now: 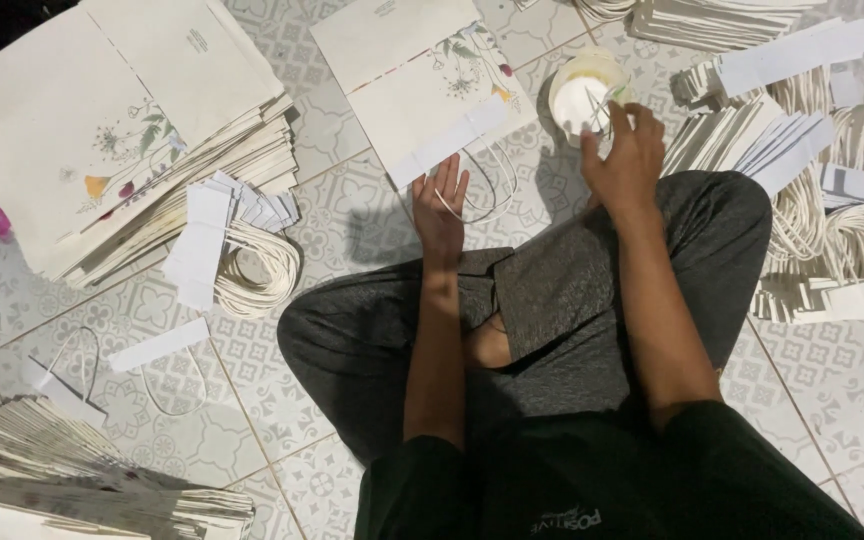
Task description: The person sits on the floor and assembles paper bags by applying glue to a paper strip and attaching it to the bag body. They then insert a white rope handle into the glued area and press it down to secure it. The person repeats this process for multiple bags, stacking the finished ones aside.
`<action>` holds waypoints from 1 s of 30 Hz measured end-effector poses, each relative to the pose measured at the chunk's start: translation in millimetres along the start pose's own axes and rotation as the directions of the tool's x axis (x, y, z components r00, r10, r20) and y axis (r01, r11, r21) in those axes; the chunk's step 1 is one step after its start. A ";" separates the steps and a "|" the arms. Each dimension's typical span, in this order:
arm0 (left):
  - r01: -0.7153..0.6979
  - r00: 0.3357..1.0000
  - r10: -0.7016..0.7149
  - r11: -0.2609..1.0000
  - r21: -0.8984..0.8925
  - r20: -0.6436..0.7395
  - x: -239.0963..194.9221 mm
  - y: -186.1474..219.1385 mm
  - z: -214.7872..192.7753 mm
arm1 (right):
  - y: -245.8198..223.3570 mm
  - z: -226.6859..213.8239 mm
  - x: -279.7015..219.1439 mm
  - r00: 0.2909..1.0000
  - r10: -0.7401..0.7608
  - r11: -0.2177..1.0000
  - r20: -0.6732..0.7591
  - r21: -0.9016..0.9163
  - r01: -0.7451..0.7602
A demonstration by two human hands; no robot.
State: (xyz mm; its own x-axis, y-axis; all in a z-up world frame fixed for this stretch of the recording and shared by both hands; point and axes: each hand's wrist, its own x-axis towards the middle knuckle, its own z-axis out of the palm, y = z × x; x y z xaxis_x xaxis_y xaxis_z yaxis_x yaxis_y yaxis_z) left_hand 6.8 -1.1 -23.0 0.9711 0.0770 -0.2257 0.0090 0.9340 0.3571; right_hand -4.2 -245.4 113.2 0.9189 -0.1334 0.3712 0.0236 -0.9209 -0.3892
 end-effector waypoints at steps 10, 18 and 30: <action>0.112 0.993 -0.112 0.994 0.005 0.021 -3.6 3.8 53.6 | -26.4 64.6 -13.0 0.827 0.069 0.351 0.558 0.762 -0.543; -0.294 0.763 0.464 -0.371 0.881 0.450 33.5 5.8 -39.2 | -19.6 49.2 -5.1 0.882 0.098 0.236 0.460 0.851 -0.470; 0.090 0.635 0.719 -0.434 0.897 0.284 99.9 -9.4 -98.6 | -22.2 46.7 -11.3 0.916 -0.047 0.424 0.399 0.838 -0.343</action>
State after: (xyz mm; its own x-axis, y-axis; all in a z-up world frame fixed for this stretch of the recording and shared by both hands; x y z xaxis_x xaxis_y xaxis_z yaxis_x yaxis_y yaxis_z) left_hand 80.3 32.2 -138.2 0.6905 0.6211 0.3708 0.2972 -0.7109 0.6374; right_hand 3.3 -206.3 78.3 0.9975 0.0671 0.0222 0.0247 -0.0375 -0.9990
